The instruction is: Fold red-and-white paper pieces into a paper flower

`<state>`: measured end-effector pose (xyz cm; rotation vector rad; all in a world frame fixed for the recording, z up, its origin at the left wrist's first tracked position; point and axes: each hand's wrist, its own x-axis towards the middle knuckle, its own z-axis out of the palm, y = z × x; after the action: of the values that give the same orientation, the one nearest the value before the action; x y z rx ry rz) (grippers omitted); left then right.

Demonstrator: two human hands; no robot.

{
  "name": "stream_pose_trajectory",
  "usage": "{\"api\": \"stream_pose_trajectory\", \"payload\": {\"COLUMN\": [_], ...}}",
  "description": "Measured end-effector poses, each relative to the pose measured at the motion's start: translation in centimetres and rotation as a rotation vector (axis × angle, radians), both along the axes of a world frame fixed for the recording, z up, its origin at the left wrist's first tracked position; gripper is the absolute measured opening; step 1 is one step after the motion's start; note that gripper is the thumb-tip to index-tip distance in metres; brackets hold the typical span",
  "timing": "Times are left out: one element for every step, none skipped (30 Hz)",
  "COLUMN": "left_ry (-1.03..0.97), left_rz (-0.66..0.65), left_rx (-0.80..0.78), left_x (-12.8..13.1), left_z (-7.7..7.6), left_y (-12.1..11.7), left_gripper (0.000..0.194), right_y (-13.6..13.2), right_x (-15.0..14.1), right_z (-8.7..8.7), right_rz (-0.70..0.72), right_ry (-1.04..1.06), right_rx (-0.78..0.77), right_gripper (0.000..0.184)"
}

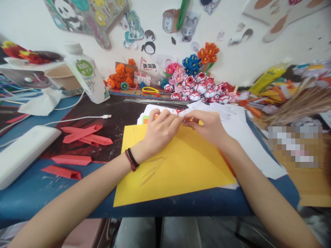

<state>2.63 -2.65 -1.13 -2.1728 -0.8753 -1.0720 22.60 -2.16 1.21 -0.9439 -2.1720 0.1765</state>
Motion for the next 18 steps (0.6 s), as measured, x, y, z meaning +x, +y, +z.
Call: {"api": "stream_pose_trajectory", "payload": {"left_ry": [-0.009,-0.018,-0.025,-0.03,-0.031,-0.032,-0.031,-0.03,-0.029,-0.027,-0.026,-0.025,-0.023,-0.021,-0.02,-0.017,-0.016,-0.017], "left_rz": [0.004,0.007,0.011,0.014,0.017,0.019,0.02,0.02,0.019,0.018,0.015,0.011,0.005,-0.001,-0.006,-0.01,-0.012,-0.012], "left_rx": [0.008,0.014,0.018,0.018,0.014,0.009,0.005,0.002,-0.001,-0.004,-0.008,-0.013,-0.019,-0.025,-0.029,-0.033,-0.033,-0.033], "left_x": [0.05,0.08,0.1,0.11,0.11,0.1,0.09,0.07,0.05,0.03,0.01,-0.01,-0.04,-0.05,-0.06,-0.07,-0.06,-0.04], "left_z": [-0.03,-0.07,-0.1,-0.13,-0.14,-0.15,-0.14,-0.13,-0.12,-0.11,-0.09,-0.08,-0.07,-0.06,-0.04,-0.02,0.01,0.04], "left_y": [0.05,0.1,0.15,0.19,0.22,0.23,0.24,0.23,0.22,0.21,0.19,0.17,0.15,0.12,0.09,0.05,0.02,-0.02], "left_gripper": [0.01,0.01,0.01,0.01,0.01,0.011,0.011,0.012,0.012,0.012,0.012,0.011,0.011,0.011,0.01,0.01,0.009,0.009], "right_y": [-0.03,-0.06,-0.11,-0.16,-0.21,-0.25,-0.29,-0.31,-0.32,-0.31,-0.3,-0.29,-0.27,-0.26,-0.25,-0.25,-0.26,-0.27], "right_x": [-0.01,-0.04,-0.09,-0.14,-0.19,-0.24,-0.27,-0.27,-0.26,-0.22,-0.17,-0.1,-0.03,0.02,0.06,0.09,0.09,0.07], "right_z": [-0.04,-0.1,-0.15,-0.21,-0.25,-0.29,-0.31,-0.32,-0.32,-0.32,-0.32,-0.32,-0.32,-0.33,-0.34,-0.34,-0.33,-0.31], "right_rz": [0.007,0.009,0.005,-0.003,-0.012,-0.018,-0.022,-0.024,-0.024,-0.023,-0.021,-0.018,-0.016,-0.015,-0.016,-0.018,-0.02,-0.022], "right_ry": [-0.014,-0.031,-0.047,-0.063,-0.076,-0.088,-0.098,-0.106,-0.113,-0.121,-0.127,-0.132,-0.138,-0.146,-0.155,-0.166,-0.178,-0.189], "right_rx": [-0.004,-0.005,-0.002,0.002,0.009,0.014,0.019,0.023,0.029,0.036,0.046,0.056,0.068,0.086,0.107,0.128,0.146,0.16], "right_gripper": [0.011,0.011,0.011,0.01,0.01,0.009,0.009,0.009,0.008,0.008,0.007,0.007,0.008,0.008,0.008,0.008,0.008,0.009]}}
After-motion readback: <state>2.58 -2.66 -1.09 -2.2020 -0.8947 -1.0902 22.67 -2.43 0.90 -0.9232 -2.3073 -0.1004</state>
